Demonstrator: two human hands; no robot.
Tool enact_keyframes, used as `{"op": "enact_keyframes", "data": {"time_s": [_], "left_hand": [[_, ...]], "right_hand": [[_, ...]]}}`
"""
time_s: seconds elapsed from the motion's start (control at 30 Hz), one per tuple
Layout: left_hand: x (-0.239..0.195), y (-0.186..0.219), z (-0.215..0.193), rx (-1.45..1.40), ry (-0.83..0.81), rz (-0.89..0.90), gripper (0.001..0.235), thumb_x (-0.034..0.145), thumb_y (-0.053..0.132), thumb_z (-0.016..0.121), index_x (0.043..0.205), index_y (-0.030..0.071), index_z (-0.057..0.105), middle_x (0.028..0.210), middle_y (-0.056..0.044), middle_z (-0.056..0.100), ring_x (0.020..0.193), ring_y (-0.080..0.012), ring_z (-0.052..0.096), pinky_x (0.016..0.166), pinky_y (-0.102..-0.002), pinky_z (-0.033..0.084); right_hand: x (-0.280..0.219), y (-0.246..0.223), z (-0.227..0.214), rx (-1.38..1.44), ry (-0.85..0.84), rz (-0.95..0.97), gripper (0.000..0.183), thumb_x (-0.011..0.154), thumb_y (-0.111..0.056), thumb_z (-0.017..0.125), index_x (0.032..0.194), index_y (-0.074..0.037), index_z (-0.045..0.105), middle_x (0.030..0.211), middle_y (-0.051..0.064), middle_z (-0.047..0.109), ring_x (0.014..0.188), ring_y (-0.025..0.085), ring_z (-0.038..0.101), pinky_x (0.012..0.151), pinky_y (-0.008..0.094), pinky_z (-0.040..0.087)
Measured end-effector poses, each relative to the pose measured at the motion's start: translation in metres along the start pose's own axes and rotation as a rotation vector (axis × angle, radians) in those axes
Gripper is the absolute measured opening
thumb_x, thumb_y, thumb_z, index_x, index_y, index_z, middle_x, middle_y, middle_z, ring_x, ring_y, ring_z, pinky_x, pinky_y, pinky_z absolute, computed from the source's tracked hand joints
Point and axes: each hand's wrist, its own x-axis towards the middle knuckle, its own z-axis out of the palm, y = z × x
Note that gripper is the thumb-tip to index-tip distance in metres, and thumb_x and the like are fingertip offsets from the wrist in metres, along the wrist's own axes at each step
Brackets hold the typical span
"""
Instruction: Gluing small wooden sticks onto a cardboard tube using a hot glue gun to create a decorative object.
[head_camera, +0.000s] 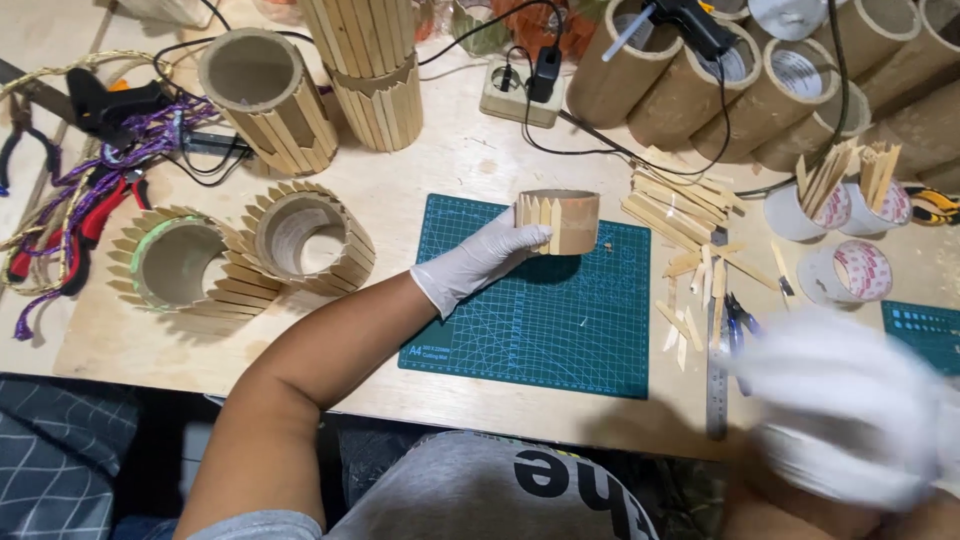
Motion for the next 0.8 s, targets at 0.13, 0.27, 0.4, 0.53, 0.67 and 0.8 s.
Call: {"op": "enact_keyframes", "data": {"time_s": [0.13,0.27,0.4,0.53,0.67,0.8], "left_hand": [[-0.001,0.003,0.007,-0.017,-0.003,0.012,0.092,0.074,0.035,0.085,0.146,0.005,0.036,0.139,-0.016,0.052,0.127,-0.0268,0.054,0.106,-0.040,0.049],[-0.006,0.008,0.030,-0.088,0.196,0.048,0.062,0.085,0.004,0.078,0.140,0.012,0.050,0.125,-0.008,0.060,0.112,-0.0224,0.062,0.103,-0.047,0.051],[-0.003,0.002,0.020,-0.064,0.167,0.041,0.062,0.088,0.005,0.075,0.142,0.013,0.048,0.129,-0.008,0.059,0.115,-0.0210,0.060,0.104,-0.046,0.050],[0.002,-0.004,0.012,-0.085,0.154,0.041,0.061,0.087,0.004,0.076,0.141,0.014,0.050,0.129,-0.010,0.061,0.115,-0.0246,0.063,0.103,-0.048,0.052],[-0.002,0.001,0.021,-0.083,0.161,0.058,0.060,0.087,0.004,0.075,0.141,0.012,0.048,0.128,-0.008,0.061,0.114,-0.0230,0.062,0.103,-0.046,0.052],[0.001,-0.006,0.012,-0.102,0.136,0.065,0.059,0.090,0.003,0.073,0.142,0.012,0.047,0.134,-0.014,0.060,0.118,-0.0277,0.063,0.104,-0.050,0.051]], "right_hand": [[0.221,-0.098,-0.022,0.310,0.345,-0.075,0.032,0.104,-0.040,0.051,0.122,-0.016,0.063,0.120,0.007,0.067,0.084,0.027,0.063,0.069,0.044,0.046],[0.246,-0.100,-0.016,0.250,0.374,-0.132,0.034,0.107,-0.043,0.051,0.125,-0.016,0.060,0.106,0.000,0.069,0.072,0.023,0.057,0.059,0.040,0.040],[0.244,-0.085,-0.014,0.190,0.336,-0.036,0.032,0.106,-0.036,0.052,0.125,-0.014,0.063,0.109,0.003,0.070,0.078,0.025,0.059,0.065,0.041,0.042],[0.238,-0.068,-0.010,0.129,0.288,0.061,0.030,0.106,-0.030,0.052,0.126,-0.012,0.065,0.113,0.005,0.070,0.084,0.027,0.061,0.070,0.042,0.044],[0.233,-0.047,-0.007,0.072,0.233,0.131,0.030,0.105,-0.023,0.053,0.127,-0.010,0.067,0.117,0.008,0.071,0.090,0.029,0.063,0.076,0.043,0.046],[0.230,-0.027,-0.016,0.004,0.187,0.198,0.030,0.104,-0.016,0.054,0.128,-0.009,0.070,0.120,0.010,0.072,0.096,0.031,0.065,0.081,0.044,0.049]]}}
